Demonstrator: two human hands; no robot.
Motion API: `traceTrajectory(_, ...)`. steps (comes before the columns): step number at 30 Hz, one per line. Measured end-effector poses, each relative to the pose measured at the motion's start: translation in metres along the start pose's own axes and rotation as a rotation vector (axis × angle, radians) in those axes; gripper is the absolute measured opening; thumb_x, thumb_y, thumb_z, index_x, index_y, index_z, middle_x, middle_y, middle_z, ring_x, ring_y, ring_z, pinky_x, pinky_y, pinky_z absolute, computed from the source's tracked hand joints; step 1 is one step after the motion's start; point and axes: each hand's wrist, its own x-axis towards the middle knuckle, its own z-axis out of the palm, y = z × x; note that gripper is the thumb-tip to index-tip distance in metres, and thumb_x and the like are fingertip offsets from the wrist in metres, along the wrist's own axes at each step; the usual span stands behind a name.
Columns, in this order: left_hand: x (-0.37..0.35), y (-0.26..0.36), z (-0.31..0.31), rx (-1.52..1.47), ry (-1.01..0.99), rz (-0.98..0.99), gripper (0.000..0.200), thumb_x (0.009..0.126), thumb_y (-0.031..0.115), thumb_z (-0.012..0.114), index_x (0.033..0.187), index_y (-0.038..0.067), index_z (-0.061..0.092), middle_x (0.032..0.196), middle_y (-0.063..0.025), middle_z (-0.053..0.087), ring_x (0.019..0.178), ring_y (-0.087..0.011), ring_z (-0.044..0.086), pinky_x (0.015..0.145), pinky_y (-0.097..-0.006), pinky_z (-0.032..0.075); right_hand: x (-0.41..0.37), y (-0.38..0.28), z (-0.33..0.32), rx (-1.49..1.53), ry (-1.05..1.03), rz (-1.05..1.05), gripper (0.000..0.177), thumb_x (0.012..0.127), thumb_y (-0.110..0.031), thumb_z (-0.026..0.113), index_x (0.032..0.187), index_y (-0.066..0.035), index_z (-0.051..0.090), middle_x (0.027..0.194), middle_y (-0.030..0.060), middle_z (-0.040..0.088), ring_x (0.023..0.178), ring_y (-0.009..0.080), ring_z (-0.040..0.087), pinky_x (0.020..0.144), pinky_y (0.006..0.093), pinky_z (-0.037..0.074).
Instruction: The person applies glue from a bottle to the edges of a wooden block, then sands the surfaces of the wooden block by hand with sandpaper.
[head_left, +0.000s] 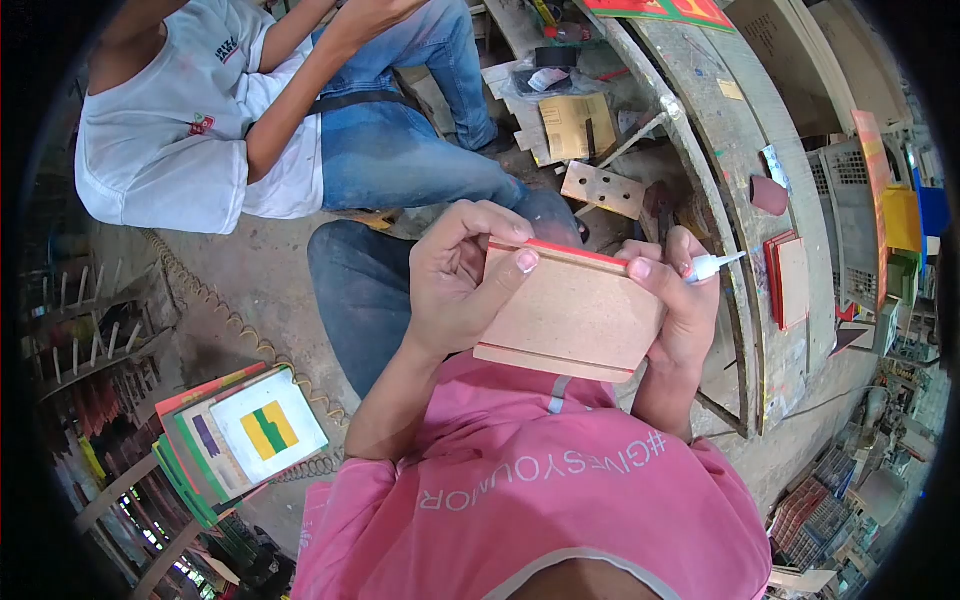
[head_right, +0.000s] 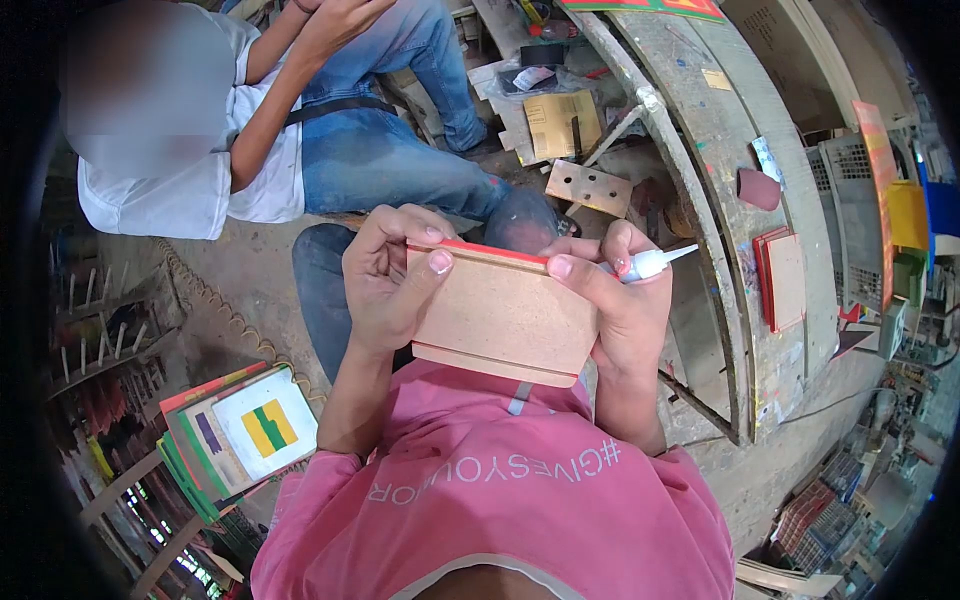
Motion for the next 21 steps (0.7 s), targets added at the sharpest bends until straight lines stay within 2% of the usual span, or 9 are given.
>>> traceTrajectory(3,0.001,0.002,-0.002,0.05,-0.008,0.005,0.019,0.086,0.001,0.066,0.101,0.001,0.055,0.095,-0.0109,0.062,0.086,-0.0111,0.058,0.075,-0.0232,0.046,0.003,0.001,-0.001,0.01,0.007,0.007,0.041,0.07,0.014,0.071,0.072,-0.012,0.039,0.085,0.0255,0.068,0.076,0.0216,0.068,0.063,0.0287,0.054)
traceTrajectory(5,0.001,0.006,-0.002,0.008,0.002,-0.115,0.027,0.084,-0.006,0.066,0.108,0.0,0.054,0.102,-0.0081,0.061,0.092,-0.0096,0.058,0.082,-0.0235,0.046,0.005,0.003,-0.003,0.019,0.02,0.001,0.041,0.069,0.014,0.071,0.071,-0.012,0.039,0.085,0.0255,0.068,0.077,0.0221,0.068,0.064,0.0295,0.055)
traceTrajectory(8,0.001,0.014,0.002,0.013,-0.047,-0.192,0.038,0.082,-0.006,0.068,0.114,0.002,0.05,0.101,-0.0078,0.061,0.092,-0.0093,0.06,0.08,-0.0234,0.048,0.009,0.005,-0.002,0.019,0.042,-0.024,0.042,0.07,0.014,0.074,0.073,-0.011,0.04,0.084,0.0243,0.068,0.079,0.0223,0.069,0.068,0.0311,0.056)
traceTrajectory(11,-0.005,-0.001,-0.008,0.046,-0.056,-0.109,0.045,0.081,-0.006,0.07,0.118,0.004,0.046,0.104,-0.0076,0.06,0.09,-0.0089,0.06,0.077,-0.0229,0.05,0.01,0.01,0.001,-0.188,-0.011,-0.182,0.043,0.07,0.013,0.075,0.074,-0.011,0.04,0.084,0.0239,0.069,0.08,0.0222,0.069,0.07,0.0316,0.055)
traceTrajectory(15,-0.01,-0.003,-0.015,0.104,-0.042,-0.025,0.041,0.081,-0.006,0.071,0.114,0.004,0.048,0.104,-0.0065,0.057,0.089,-0.0096,0.061,0.075,-0.0221,0.051,0.019,0.011,-0.005,-0.267,-0.129,-0.228,0.043,0.069,0.013,0.076,0.074,-0.011,0.041,0.085,0.0249,0.069,0.083,0.0222,0.069,0.071,0.0313,0.055)
traceTrajectory(16,-0.011,-0.003,-0.016,0.11,-0.043,-0.025,0.041,0.081,-0.006,0.071,0.114,0.004,0.048,0.104,-0.0065,0.057,0.089,-0.0096,0.061,0.075,-0.0221,0.051,0.022,0.01,-0.003,-0.309,-0.141,-0.284,0.039,0.073,0.009,0.075,0.074,-0.01,0.041,0.079,0.0194,0.068,0.08,0.0211,0.069,0.069,0.0296,0.054)
traceTrajectory(17,-0.012,-0.002,-0.017,0.165,-0.013,-0.007,0.042,0.08,-0.006,0.071,0.114,0.004,0.049,0.103,-0.0061,0.057,0.089,-0.0097,0.061,0.075,-0.022,0.051,0.029,0.013,-0.006,-0.305,-0.141,-0.29,0.039,0.073,0.009,0.075,0.074,-0.01,0.041,0.079,0.0194,0.068,0.08,0.0211,0.069,0.069,0.0296,0.054)
traceTrajectory(19,-0.013,-0.004,-0.019,0.215,0.008,0.017,0.042,0.08,-0.005,0.072,0.114,0.004,0.049,0.102,-0.0056,0.056,0.089,-0.0098,0.061,0.075,-0.0219,0.05,0.049,0.023,-0.022,-0.106,-0.08,-0.292,0.03,0.083,-0.004,0.072,0.075,-0.01,0.043,0.071,0.0123,0.065,0.069,0.0162,0.066,0.061,0.0261,0.051)
traceTrajectory(21,-0.014,-0.011,-0.027,0.167,0.134,-0.035,0.044,0.08,-0.004,0.073,0.115,0.004,0.049,0.105,-0.0065,0.056,0.091,-0.0108,0.061,0.077,-0.0227,0.05,0.084,0.03,-0.041,-0.225,0.035,-0.14,0.026,0.091,-0.023,0.066,0.077,-0.01,0.049,0.065,0.0069,0.06,0.052,0.0106,0.052,0.049,0.0238,0.04)
